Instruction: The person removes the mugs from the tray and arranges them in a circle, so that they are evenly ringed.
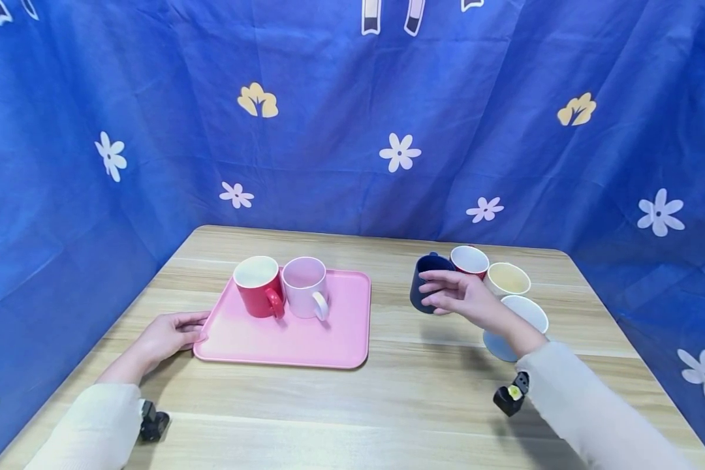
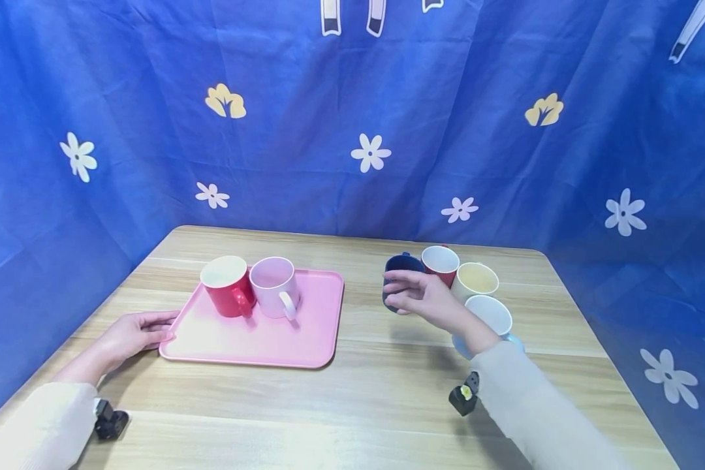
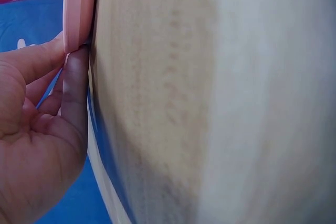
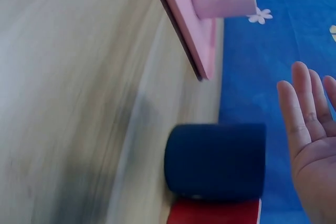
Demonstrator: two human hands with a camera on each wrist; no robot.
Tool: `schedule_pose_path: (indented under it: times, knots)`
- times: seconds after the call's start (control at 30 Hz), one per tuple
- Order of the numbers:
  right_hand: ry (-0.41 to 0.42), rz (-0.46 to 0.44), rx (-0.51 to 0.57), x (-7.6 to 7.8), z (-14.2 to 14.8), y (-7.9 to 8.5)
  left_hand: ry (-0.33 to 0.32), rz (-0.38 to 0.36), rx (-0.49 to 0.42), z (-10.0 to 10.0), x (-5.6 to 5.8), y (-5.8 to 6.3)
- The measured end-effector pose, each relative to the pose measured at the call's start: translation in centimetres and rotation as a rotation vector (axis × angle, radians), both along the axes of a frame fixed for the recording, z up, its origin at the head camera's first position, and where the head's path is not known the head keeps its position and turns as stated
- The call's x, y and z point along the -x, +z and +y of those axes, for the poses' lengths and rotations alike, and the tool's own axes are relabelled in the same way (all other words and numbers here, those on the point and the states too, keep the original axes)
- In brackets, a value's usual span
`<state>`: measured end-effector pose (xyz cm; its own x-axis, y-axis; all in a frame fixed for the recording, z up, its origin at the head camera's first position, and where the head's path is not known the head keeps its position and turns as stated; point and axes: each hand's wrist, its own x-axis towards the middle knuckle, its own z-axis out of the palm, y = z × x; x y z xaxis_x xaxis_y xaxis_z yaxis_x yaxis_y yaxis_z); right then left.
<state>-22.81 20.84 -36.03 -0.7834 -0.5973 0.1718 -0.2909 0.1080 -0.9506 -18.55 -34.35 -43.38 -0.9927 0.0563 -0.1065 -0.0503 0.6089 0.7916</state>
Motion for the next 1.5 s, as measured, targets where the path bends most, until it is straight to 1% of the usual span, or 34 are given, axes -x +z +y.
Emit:
schedule_pose_path:
  times: [0.4,0.5,0.67,0.8,0.9,1.0,1.07,1.2,1.3,1.43,1.5]
  knots:
    - [-0.010,-0.059,-0.044,0.8,-4.9,-2.7,0.002,-0.008,-0.020,0.1,0.0,0.0]
    - [-0.019,-0.073,-0.041,1.0,-6.1,-3.3,0.000,-0.006,-0.013,0.1,0.0,0.1]
    - [-0.026,-0.086,-0.025,1.4,-8.4,-4.3,0.007,-0.012,-0.026,0.2,0.0,0.2]
    - [-0.049,-0.121,-0.014,1.6,-10.2,-5.0,0.011,-0.023,-0.046,0.3,0.0,0.1]
    - [-0.087,-0.147,0.005,1.6,-11.7,-5.4,0.012,-0.022,-0.045,0.3,0.0,0.1]
    - [-0.124,-0.151,0.027,1.7,-13.1,-5.8,0.010,-0.016,-0.042,0.2,0.0,0.1]
    - [-0.143,-0.155,0.035,1.5,-14.0,-5.7,0.010,-0.013,-0.039,0.2,0.0,0.0]
    - [-0.176,-0.115,0.027,0.3,-15.5,-4.1,0.012,-0.020,-0.041,0.1,0.1,-0.1]
    - [-0.208,-0.082,0.035,0.4,-16.6,-4.5,0.014,-0.022,-0.035,0.0,0.2,-0.1]
    - [-0.270,-0.051,0.033,1.4,-18.0,-6.3,0.012,-0.020,-0.026,-0.1,0.3,-0.2]
    - [-0.296,-0.025,0.010,1.3,-18.5,-6.3,0.010,-0.015,-0.025,-0.2,0.3,-0.3]
